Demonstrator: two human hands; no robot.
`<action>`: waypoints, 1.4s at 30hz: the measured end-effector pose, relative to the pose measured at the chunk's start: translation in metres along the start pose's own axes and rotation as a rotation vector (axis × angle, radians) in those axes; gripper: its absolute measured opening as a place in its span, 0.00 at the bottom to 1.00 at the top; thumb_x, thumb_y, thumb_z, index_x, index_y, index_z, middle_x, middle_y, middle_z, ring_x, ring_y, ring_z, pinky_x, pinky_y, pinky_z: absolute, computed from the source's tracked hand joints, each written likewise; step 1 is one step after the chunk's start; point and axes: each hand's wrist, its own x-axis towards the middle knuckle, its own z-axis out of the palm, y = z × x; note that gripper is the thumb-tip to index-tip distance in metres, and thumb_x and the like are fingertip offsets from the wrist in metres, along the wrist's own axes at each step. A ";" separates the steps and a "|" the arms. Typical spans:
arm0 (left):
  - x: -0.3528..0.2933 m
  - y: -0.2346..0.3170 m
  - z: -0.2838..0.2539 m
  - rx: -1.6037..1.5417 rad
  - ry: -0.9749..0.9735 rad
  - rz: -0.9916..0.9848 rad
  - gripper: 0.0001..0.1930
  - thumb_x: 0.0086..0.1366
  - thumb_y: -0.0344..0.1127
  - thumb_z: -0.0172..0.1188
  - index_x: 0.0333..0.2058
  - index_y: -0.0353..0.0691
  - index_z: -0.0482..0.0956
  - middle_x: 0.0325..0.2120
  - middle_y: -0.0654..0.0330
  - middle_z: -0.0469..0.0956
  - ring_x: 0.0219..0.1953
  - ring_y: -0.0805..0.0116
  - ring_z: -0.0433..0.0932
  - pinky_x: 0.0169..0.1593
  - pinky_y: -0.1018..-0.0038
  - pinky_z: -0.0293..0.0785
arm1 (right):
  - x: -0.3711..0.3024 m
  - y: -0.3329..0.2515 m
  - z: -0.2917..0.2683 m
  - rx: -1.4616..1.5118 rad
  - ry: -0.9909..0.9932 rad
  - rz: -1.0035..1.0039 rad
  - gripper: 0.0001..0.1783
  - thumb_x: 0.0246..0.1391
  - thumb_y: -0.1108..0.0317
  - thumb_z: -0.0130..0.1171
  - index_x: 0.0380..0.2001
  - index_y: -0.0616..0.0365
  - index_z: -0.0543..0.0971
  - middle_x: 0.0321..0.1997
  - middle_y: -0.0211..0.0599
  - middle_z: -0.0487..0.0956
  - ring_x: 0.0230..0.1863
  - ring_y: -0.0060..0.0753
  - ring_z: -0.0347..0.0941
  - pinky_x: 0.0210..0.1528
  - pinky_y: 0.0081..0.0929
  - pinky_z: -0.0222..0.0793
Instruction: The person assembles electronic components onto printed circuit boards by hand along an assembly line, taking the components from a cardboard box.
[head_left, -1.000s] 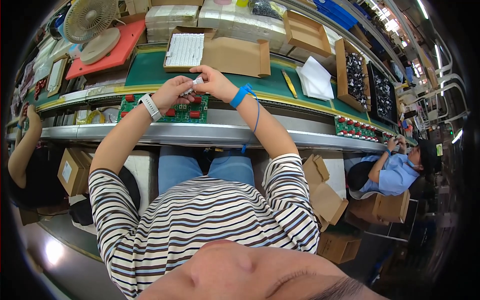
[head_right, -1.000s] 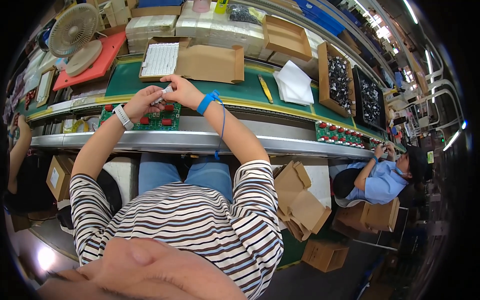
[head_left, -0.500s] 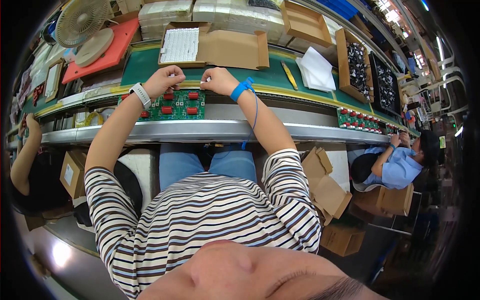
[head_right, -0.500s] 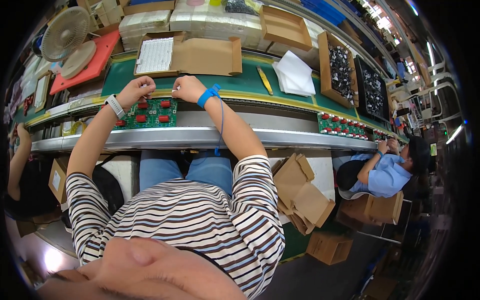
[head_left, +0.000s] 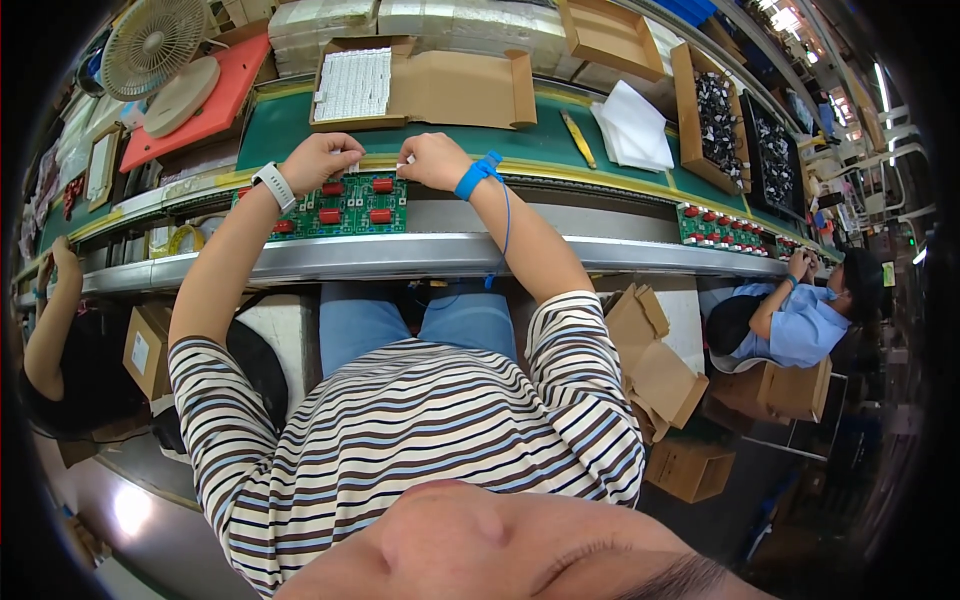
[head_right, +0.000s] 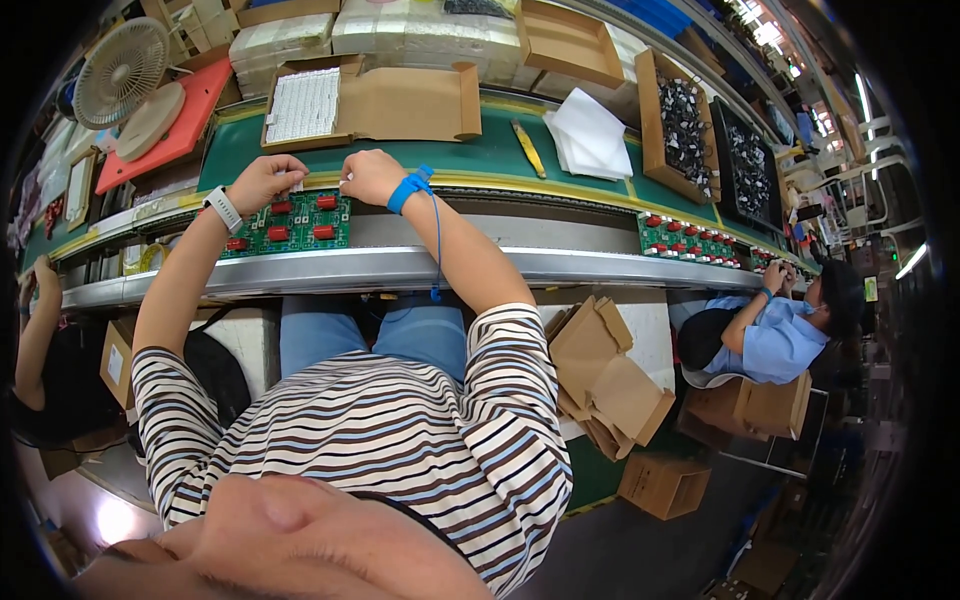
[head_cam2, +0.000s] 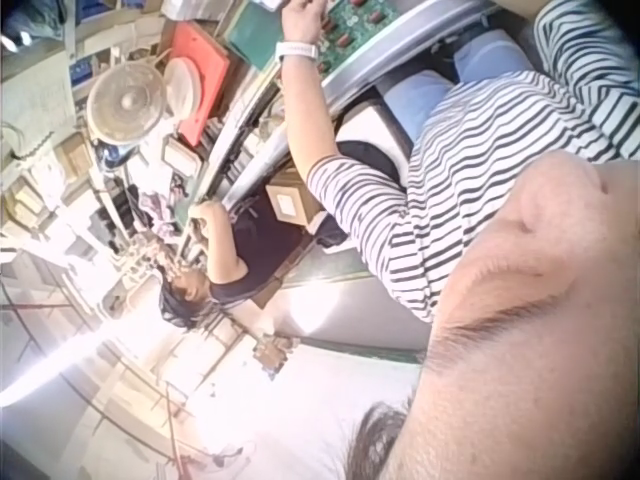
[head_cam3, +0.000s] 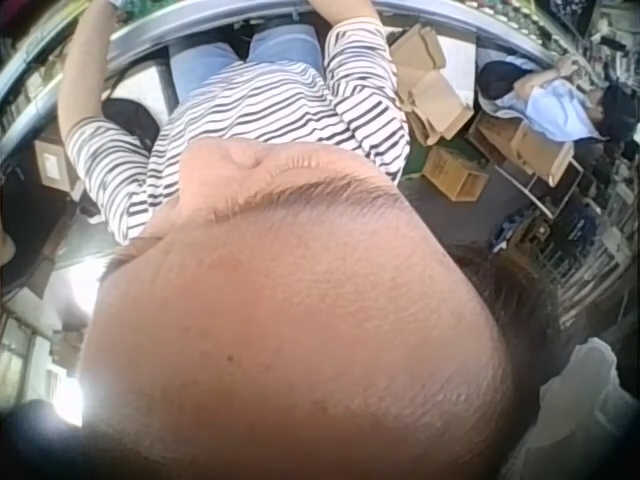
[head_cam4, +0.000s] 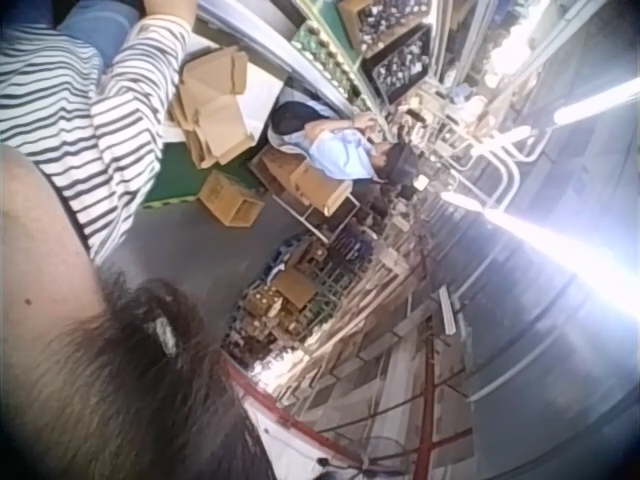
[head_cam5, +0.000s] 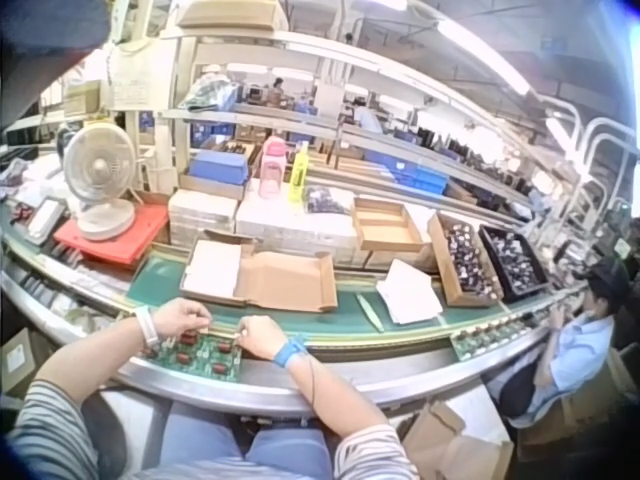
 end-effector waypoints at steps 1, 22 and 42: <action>0.001 -0.003 -0.001 0.010 -0.008 -0.021 0.09 0.58 0.36 0.55 0.32 0.36 0.75 0.19 0.69 0.70 0.20 0.83 0.64 0.24 0.85 0.61 | 0.000 0.000 0.000 0.002 -0.004 0.003 0.13 0.37 0.62 0.60 0.27 0.58 0.79 0.31 0.45 0.78 0.36 0.44 0.73 0.41 0.34 0.68; 0.005 0.000 0.015 0.573 0.034 0.192 0.07 0.54 0.30 0.55 0.31 0.36 0.76 0.24 0.57 0.77 0.26 0.68 0.74 0.33 0.76 0.70 | 0.003 0.012 -0.009 1.056 -0.072 0.165 0.12 0.50 0.69 0.55 0.37 0.64 0.71 0.26 0.32 0.73 0.23 0.20 0.69 0.28 0.16 0.70; -0.015 -0.011 -0.028 0.039 0.205 -0.118 0.13 0.53 0.30 0.58 0.36 0.32 0.71 0.31 0.56 0.75 0.31 0.72 0.75 0.38 0.79 0.72 | 0.039 -0.026 0.010 0.739 -0.138 0.080 0.11 0.47 0.64 0.58 0.30 0.61 0.76 0.22 0.30 0.74 0.22 0.18 0.69 0.23 0.17 0.65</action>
